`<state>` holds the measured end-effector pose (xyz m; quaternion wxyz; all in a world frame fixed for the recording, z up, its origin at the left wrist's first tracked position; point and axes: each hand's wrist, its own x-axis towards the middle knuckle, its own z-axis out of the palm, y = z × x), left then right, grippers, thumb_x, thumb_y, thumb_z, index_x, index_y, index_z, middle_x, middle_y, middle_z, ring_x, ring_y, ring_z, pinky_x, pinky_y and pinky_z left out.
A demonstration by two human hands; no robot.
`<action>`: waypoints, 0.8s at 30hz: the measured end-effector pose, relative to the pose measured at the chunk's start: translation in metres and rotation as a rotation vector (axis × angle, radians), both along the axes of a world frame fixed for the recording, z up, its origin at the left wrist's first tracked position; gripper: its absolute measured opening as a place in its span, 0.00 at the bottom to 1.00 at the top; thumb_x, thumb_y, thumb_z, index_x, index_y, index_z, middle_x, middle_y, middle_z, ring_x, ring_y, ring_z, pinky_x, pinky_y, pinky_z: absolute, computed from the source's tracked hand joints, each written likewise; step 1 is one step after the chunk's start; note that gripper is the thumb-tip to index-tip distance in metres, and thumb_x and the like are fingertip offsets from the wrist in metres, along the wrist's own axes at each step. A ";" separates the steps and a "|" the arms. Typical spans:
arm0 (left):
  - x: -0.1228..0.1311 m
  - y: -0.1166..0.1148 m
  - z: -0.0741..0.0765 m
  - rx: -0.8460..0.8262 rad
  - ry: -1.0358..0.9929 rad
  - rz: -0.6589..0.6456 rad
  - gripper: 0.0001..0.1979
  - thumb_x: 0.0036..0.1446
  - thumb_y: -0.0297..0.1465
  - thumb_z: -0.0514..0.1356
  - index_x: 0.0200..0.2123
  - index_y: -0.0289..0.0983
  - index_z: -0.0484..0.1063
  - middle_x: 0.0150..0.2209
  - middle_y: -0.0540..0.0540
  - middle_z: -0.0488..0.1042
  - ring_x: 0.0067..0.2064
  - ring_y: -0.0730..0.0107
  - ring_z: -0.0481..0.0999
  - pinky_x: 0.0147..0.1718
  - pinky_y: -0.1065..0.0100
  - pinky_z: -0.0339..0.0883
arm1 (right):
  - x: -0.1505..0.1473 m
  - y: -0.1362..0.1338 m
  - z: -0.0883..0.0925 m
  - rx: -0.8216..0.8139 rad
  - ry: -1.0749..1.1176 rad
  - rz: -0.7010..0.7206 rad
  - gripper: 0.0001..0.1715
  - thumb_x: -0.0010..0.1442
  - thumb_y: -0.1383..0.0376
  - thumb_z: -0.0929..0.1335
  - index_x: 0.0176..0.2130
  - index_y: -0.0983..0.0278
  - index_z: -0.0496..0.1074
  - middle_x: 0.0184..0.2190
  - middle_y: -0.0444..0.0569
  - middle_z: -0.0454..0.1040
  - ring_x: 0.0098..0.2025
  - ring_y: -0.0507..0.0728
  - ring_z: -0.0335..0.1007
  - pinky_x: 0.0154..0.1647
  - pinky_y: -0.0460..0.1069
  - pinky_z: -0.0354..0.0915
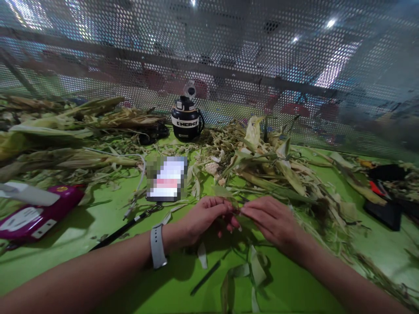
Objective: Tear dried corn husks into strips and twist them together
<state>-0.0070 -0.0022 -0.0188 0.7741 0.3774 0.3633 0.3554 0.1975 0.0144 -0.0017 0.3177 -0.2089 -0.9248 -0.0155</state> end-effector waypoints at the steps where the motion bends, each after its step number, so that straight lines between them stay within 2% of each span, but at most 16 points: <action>1: 0.000 0.000 0.000 -0.009 0.005 -0.006 0.10 0.52 0.35 0.61 0.27 0.34 0.70 0.24 0.47 0.77 0.20 0.78 0.70 0.18 0.77 0.60 | 0.001 0.000 0.002 0.067 -0.066 0.011 0.14 0.63 0.70 0.62 0.46 0.63 0.71 0.35 0.51 0.76 0.37 0.55 0.71 0.38 0.51 0.69; 3: 0.000 -0.001 0.001 -0.017 0.017 -0.023 0.09 0.53 0.34 0.60 0.27 0.34 0.69 0.23 0.48 0.77 0.20 0.78 0.70 0.18 0.76 0.61 | 0.003 -0.001 0.005 0.164 -0.152 0.025 0.14 0.64 0.70 0.60 0.46 0.65 0.71 0.36 0.52 0.76 0.38 0.55 0.71 0.39 0.52 0.68; 6: 0.001 -0.002 0.003 -0.010 0.043 -0.044 0.08 0.54 0.33 0.58 0.27 0.35 0.69 0.23 0.49 0.76 0.20 0.78 0.71 0.18 0.76 0.60 | 0.003 -0.003 0.009 0.226 -0.233 0.040 0.14 0.64 0.71 0.60 0.46 0.68 0.71 0.36 0.52 0.76 0.38 0.56 0.71 0.40 0.52 0.68; 12: 0.001 -0.003 0.005 0.006 0.058 -0.067 0.11 0.53 0.36 0.60 0.26 0.34 0.70 0.23 0.48 0.76 0.21 0.78 0.70 0.19 0.76 0.61 | 0.001 -0.007 0.013 0.231 -0.273 0.063 0.15 0.63 0.73 0.60 0.46 0.67 0.71 0.37 0.53 0.76 0.38 0.56 0.71 0.42 0.53 0.68; 19: 0.001 -0.003 0.004 0.067 0.077 -0.127 0.11 0.55 0.35 0.58 0.25 0.34 0.72 0.22 0.48 0.76 0.20 0.79 0.69 0.20 0.76 0.62 | -0.001 -0.009 0.009 0.254 -0.294 0.019 0.13 0.64 0.72 0.60 0.43 0.67 0.71 0.32 0.51 0.76 0.35 0.56 0.70 0.37 0.52 0.68; 24: 0.000 -0.002 0.003 0.025 0.043 -0.132 0.11 0.54 0.36 0.59 0.26 0.34 0.72 0.23 0.47 0.76 0.21 0.77 0.71 0.21 0.75 0.62 | -0.003 -0.011 0.008 0.259 -0.261 0.018 0.15 0.65 0.72 0.57 0.40 0.68 0.71 0.31 0.52 0.75 0.34 0.56 0.69 0.37 0.52 0.68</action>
